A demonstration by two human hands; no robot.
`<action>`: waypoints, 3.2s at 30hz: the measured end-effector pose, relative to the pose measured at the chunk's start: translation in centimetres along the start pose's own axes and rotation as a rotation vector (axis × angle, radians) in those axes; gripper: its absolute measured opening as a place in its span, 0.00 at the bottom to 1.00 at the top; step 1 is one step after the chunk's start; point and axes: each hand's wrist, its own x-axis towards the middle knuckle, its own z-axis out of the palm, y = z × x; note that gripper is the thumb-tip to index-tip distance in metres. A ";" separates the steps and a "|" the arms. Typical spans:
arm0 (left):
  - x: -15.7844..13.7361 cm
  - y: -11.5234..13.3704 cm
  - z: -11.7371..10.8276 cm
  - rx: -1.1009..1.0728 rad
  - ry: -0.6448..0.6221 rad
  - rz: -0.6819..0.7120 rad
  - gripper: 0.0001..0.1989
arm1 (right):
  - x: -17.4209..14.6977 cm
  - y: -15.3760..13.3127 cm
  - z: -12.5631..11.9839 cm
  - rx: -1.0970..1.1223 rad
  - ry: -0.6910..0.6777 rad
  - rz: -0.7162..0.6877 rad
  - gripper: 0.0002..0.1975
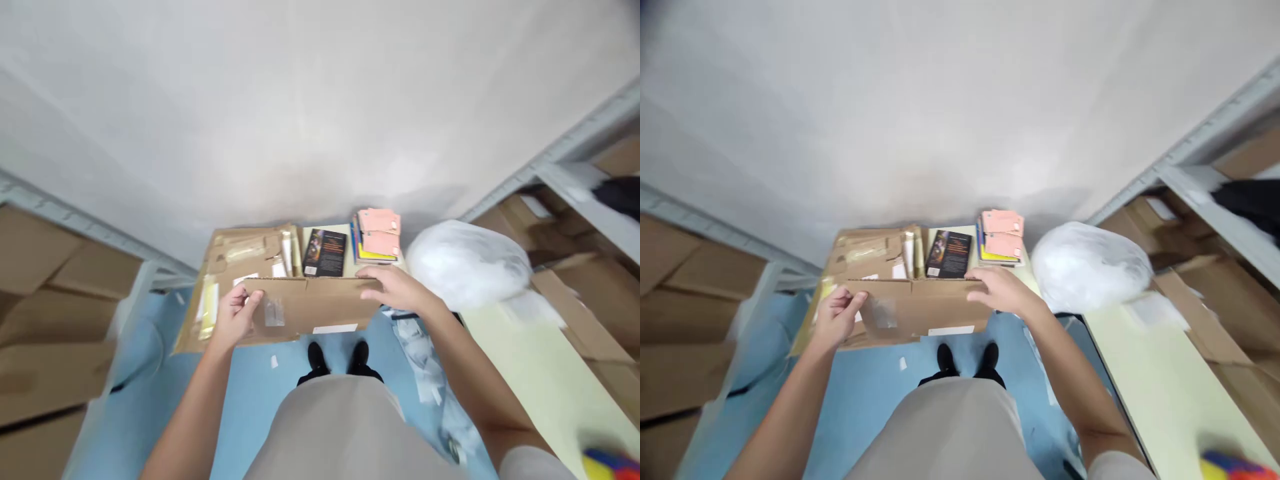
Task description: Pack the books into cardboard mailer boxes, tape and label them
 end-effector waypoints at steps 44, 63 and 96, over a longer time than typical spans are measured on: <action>-22.4 2.7 71.9 0.040 -1.248 1.351 0.09 | -53.7 21.9 -0.5 0.027 0.618 1.526 0.15; -23.0 3.4 72.3 0.064 -1.342 1.124 0.23 | -55.4 24.2 -2.4 0.150 0.435 1.579 0.25; -21.6 5.9 74.8 0.592 -1.603 1.056 0.30 | -53.7 27.5 -3.6 -0.003 0.597 1.992 0.18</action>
